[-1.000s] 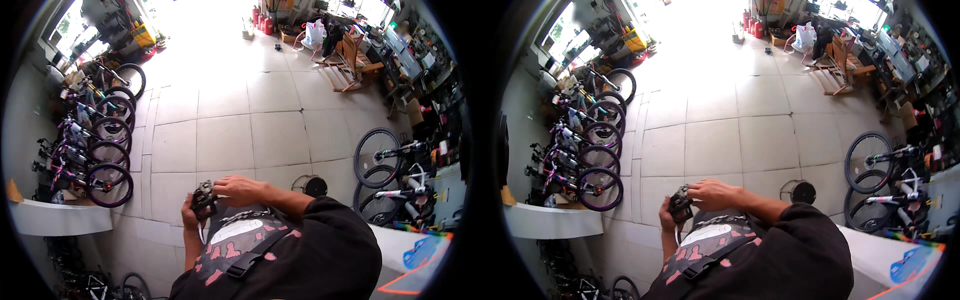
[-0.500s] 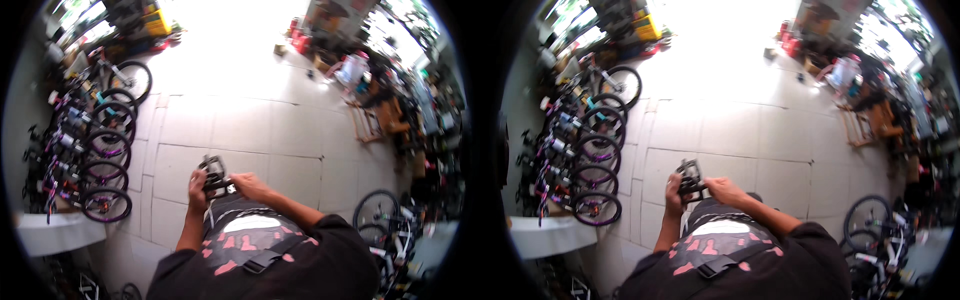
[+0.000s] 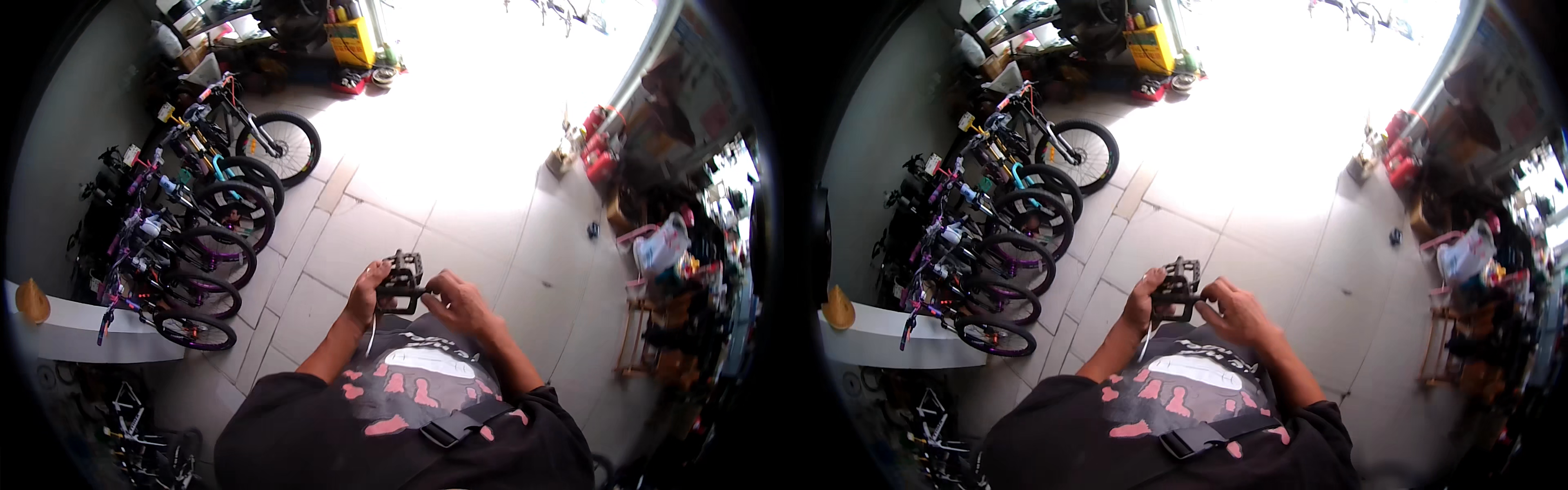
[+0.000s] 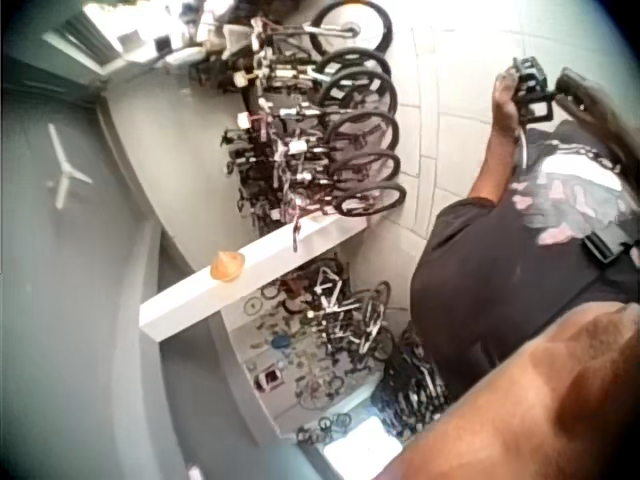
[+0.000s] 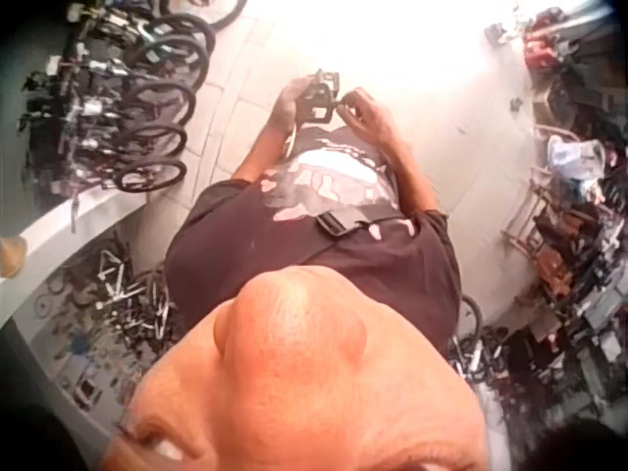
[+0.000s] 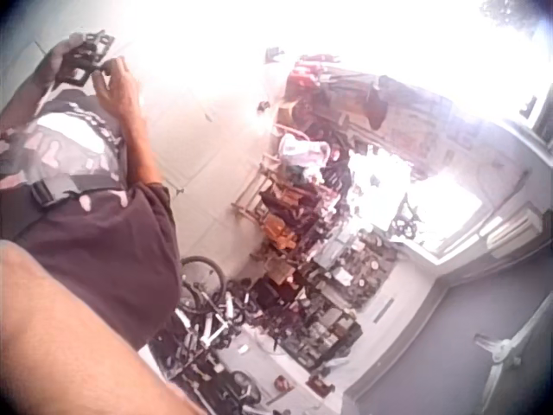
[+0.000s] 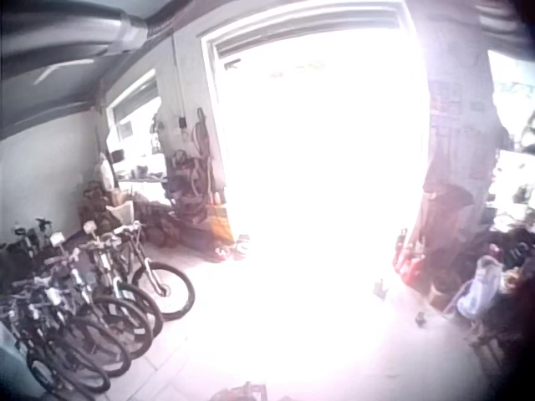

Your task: The person retrieves a bicycle pedal from a cluttered storage area and moves to a sidewalk. They use a hammer to strike the pedal's axle and repeatedly rotate the axle by hand to test its movement.

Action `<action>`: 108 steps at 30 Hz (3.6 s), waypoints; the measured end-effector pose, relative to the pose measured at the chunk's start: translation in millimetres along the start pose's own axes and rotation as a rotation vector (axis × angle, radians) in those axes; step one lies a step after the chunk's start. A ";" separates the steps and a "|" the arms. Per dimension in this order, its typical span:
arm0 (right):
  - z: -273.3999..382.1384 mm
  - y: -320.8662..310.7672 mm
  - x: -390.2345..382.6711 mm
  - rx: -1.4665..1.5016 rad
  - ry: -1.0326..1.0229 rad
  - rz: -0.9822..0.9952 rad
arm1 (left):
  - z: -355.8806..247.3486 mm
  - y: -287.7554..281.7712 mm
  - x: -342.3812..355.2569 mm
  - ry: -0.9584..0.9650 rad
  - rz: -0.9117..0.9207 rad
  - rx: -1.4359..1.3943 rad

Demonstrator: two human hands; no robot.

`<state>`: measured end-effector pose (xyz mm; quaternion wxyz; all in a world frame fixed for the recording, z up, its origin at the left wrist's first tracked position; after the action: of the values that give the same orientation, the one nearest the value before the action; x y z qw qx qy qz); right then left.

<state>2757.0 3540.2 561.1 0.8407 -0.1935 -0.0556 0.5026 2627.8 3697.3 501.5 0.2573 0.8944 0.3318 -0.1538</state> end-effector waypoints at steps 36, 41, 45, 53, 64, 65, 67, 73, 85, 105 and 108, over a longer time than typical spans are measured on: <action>62.6 24.8 1082.5 -0.139 -0.555 0.889 | -413.1 -277.8 765.5 0.262 -0.607 -0.606; 37.2 98.3 1132.4 -0.016 -0.185 1.176 | -395.4 -325.6 776.0 0.216 -0.820 -0.704; 82.4 174.2 1301.8 0.038 0.043 1.259 | -538.4 -439.1 881.4 0.344 -0.683 -0.712; 87.5 236.7 1539.9 -0.014 0.460 0.903 | -669.1 -517.8 994.1 0.370 -0.531 -0.736; -111.4 381.1 1815.2 -0.209 0.661 0.457 | -661.5 -673.3 1199.4 0.265 -0.835 -0.582; -110.7 383.9 1820.3 -0.191 0.696 0.418 | -657.8 -681.1 1211.6 0.232 -0.887 -0.611; -105.8 410.7 1831.2 -0.149 0.760 0.340 | -652.4 -724.7 1237.1 0.229 -0.914 -0.664; -275.8 465.5 1951.6 -0.205 0.755 0.030 | -617.4 -851.5 1334.5 0.281 -0.927 -0.655; -249.4 451.3 1993.2 -0.261 0.666 0.030 | -668.3 -850.0 1323.6 0.382 -0.969 -0.590; -226.7 411.3 1887.0 -0.542 0.554 0.284 | -537.3 -685.2 1225.3 0.377 -0.647 -1.177; -226.2 422.3 1908.6 -0.647 0.414 0.015 | -482.1 -674.8 1233.0 0.236 -0.990 -1.176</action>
<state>3406.7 5310.6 -0.8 0.7260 -0.5465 -0.0389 0.4156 3127.2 5039.6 105.4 0.5537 0.3693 0.7449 0.0468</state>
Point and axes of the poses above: each hand's wrist, its own x-axis towards the middle knuckle, its own y-axis out of the palm, z = x × y, the point moved 8 cm from there along x, towards the middle knuckle, and after that the axes turned 9 degrees about y, right-handed, at the moved point
